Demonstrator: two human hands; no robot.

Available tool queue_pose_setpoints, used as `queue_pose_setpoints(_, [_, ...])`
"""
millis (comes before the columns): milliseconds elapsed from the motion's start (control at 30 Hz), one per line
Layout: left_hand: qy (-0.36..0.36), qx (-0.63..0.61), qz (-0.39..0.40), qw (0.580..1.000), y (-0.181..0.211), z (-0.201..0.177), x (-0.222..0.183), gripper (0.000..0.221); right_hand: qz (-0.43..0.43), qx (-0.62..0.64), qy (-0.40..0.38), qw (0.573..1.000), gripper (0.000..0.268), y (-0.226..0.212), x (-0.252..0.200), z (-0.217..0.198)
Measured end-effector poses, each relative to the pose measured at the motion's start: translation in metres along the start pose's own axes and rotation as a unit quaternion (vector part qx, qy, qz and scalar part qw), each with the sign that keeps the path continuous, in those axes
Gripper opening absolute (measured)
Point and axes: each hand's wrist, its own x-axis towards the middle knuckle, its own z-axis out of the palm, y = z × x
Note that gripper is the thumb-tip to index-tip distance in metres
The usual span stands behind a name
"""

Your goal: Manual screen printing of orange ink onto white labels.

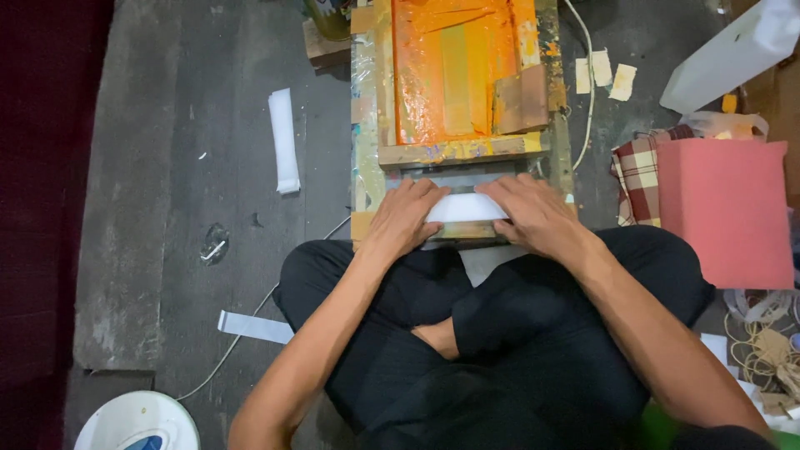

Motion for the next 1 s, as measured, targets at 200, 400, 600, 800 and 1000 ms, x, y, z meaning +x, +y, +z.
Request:
queue_pose_setpoints(200, [-0.004,-0.022,0.015,1.000,0.000,-0.005,-0.002,0.055,0.000,-0.026,-0.001,1.000,0.057,0.017,0.000,0.010])
queue_pose_setpoints(400, [0.005,-0.015,0.017,1.000,0.000,-0.002,-0.003,0.043,-0.011,0.012,0.024,1.000,0.051,0.024,-0.004,0.016])
queue_pose_setpoints(600, [0.004,-0.035,0.014,0.999,-0.001,0.001,-0.004,0.043,0.001,0.007,0.002,1.000,0.049,0.029,-0.002,0.017])
queue_pose_setpoints(800, [0.022,-0.070,0.020,0.997,0.000,-0.001,-0.005,0.042,0.021,0.022,-0.005,1.000,0.053,0.027,-0.004,0.011])
queue_pose_setpoints(1000, [0.050,-0.047,0.027,0.997,0.008,-0.016,-0.006,0.050,0.031,0.009,0.008,0.999,0.057,0.025,-0.007,0.001])
